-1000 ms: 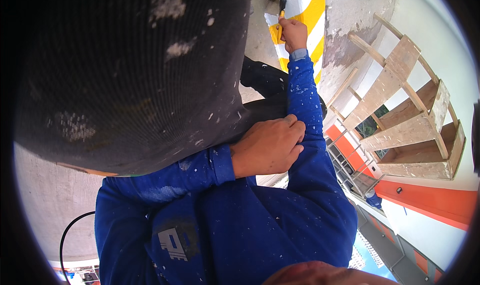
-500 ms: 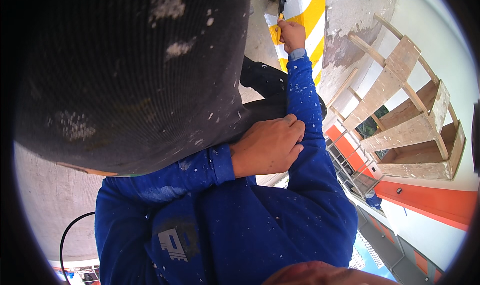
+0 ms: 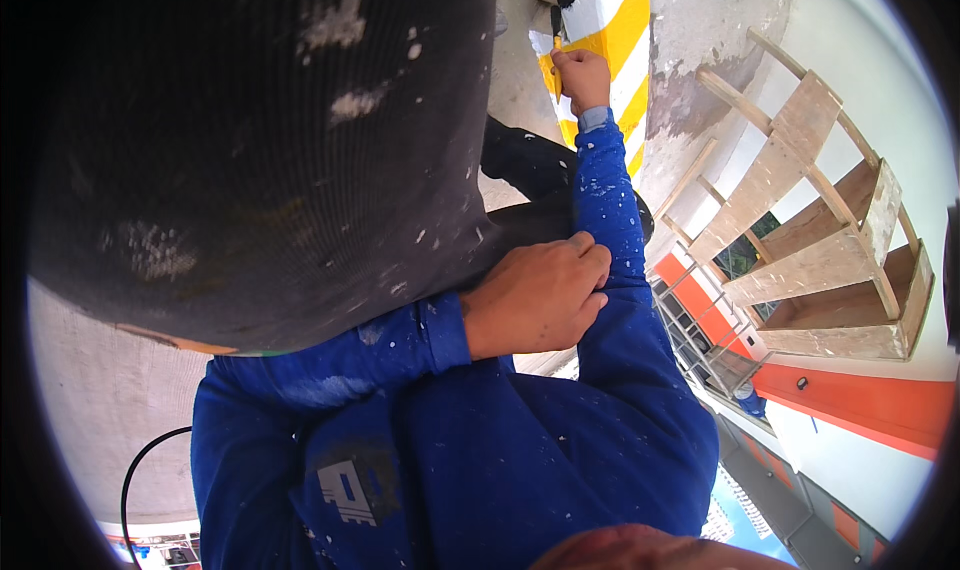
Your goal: The person paints black stripes on a concrete floor using a small brush and black paint from a can. They repeatedly dip the brush into the paint can and apply paint along pre-marked yellow and black hazard lines.
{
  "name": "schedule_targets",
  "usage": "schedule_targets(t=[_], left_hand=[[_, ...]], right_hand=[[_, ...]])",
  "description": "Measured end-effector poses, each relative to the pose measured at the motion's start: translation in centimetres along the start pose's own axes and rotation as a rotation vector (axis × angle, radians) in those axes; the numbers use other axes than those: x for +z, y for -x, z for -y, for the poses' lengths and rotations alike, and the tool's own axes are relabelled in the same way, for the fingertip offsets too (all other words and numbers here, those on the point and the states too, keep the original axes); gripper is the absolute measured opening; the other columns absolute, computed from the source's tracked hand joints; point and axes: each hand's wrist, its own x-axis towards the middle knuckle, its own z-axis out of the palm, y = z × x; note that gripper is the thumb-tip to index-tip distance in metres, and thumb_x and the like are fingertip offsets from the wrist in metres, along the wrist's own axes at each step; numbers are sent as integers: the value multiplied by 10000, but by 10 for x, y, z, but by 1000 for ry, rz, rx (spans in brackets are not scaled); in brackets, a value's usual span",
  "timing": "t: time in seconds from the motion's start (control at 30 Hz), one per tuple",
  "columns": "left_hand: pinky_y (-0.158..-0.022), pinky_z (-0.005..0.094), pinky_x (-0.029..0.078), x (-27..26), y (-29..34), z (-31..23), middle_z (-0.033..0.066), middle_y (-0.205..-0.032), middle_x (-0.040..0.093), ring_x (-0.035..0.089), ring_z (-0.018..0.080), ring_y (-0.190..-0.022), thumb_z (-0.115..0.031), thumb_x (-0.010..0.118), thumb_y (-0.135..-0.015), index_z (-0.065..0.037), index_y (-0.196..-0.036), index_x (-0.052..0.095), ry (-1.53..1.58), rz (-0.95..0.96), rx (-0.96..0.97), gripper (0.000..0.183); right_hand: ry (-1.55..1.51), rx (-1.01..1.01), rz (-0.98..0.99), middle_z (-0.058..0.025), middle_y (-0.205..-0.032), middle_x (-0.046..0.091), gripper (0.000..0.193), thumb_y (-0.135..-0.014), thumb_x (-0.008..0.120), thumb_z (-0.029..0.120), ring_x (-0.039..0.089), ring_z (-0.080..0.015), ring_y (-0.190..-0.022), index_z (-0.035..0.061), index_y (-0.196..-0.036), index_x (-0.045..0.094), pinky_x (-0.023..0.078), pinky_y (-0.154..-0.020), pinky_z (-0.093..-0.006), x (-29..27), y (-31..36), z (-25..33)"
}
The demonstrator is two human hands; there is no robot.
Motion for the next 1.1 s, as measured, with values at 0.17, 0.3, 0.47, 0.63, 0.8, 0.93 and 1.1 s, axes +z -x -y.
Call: schedule_targets(t=[0.17,0.3,0.47,0.63,0.8,0.93,1.1], left_hand=[[-786,486,555,1,-1,2,156,-1010,630,679,374,-899,-179,692,-946,-30,-1024,587,2,-7,1,198],[-785,485,553,3,-2,2,157,-1008,628,677,375,-897,-176,693,-945,-30,-1019,584,-1,-5,0,197],[-783,486,552,6,-1,2,157,-1001,625,675,379,-898,-175,696,-944,-32,-1017,582,-3,-4,11,196],[-779,486,553,7,-2,3,158,-1000,623,675,382,-894,-176,695,-945,-32,-1019,582,-7,-7,11,197],[-771,485,551,10,-2,4,158,-989,621,675,382,-886,-165,703,-939,-31,-1019,586,-15,18,37,195],[-765,477,546,11,-4,2,155,-973,620,671,379,-874,-149,720,-929,-31,-1019,588,-43,7,54,199],[-745,446,542,13,-6,-7,148,-956,618,670,347,-839,-137,731,-923,-29,-1021,595,-29,46,68,199]], right_hand=[[96,-111,-232,-183,-772,765,350,-868,815,310,754,-302,-721,-35,-852,763,586,-741,-407,0,2,-5],[67,-132,-223,-196,-776,761,350,-858,812,316,755,-326,-731,-29,-831,759,589,-747,-423,4,20,-5],[227,-184,-200,-208,-790,753,360,-837,819,328,764,-349,-772,-24,-821,741,593,-771,-462,12,15,-14],[99,-87,-49,-181,-765,711,363,-902,806,268,734,-289,-620,-63,-946,665,590,-601,-411,40,29,-30],[-113,-20,-79,-173,-795,687,337,-949,779,204,709,-251,-532,-85,-997,613,580,-494,-370,70,15,-38],[-149,0,-104,-174,-726,697,319,-963,764,211,714,-255,-525,-85,-920,652,589,-511,-370,83,7,-34],[-184,34,-182,-261,-840,731,311,-951,749,223,743,-392,-743,-77,-930,670,598,-703,-457,119,-15,-51]])
